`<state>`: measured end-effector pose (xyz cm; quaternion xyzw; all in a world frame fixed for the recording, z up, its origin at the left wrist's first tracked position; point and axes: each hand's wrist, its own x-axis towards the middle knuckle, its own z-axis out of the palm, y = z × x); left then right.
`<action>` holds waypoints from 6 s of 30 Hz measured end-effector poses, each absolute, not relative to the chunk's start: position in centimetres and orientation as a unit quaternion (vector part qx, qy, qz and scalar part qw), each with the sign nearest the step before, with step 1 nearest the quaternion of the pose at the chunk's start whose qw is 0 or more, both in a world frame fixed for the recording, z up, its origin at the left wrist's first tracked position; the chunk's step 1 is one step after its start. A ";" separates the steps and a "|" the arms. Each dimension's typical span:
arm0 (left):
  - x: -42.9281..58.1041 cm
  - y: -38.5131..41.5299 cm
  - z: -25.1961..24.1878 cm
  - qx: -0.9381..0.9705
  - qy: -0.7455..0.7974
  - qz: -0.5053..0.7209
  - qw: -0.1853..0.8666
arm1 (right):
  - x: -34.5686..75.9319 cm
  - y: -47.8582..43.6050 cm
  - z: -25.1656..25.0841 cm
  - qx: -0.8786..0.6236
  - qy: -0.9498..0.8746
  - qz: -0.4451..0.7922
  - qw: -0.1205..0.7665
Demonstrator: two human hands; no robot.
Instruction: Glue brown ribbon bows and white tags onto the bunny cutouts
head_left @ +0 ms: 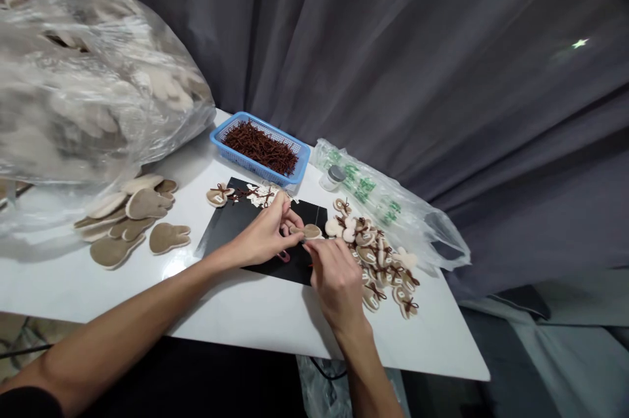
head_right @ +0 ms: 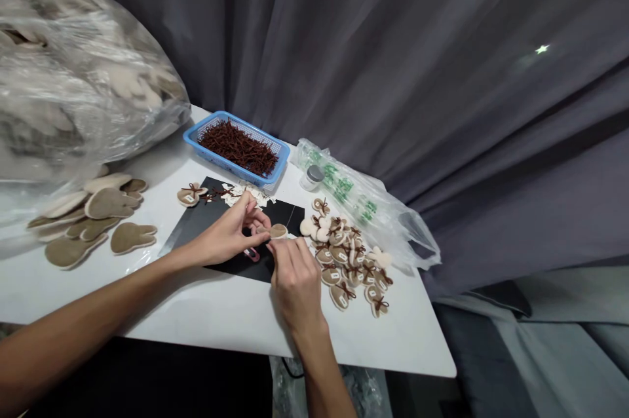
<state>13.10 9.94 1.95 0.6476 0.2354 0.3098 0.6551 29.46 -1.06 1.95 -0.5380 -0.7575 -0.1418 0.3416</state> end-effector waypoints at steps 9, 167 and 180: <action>12.7 9.9 1.5 0.688 0.241 0.307 0.612 | 30.5 0.3 4.7 -0.459 -0.839 -0.218 0.195; 7.2 6.0 0.6 0.514 0.481 0.490 0.514 | 20.9 0.7 0.7 -0.745 -0.660 0.051 0.087; 5.9 7.4 0.7 0.520 0.494 0.477 0.508 | 22.1 3.1 3.1 -0.732 -0.661 0.154 0.069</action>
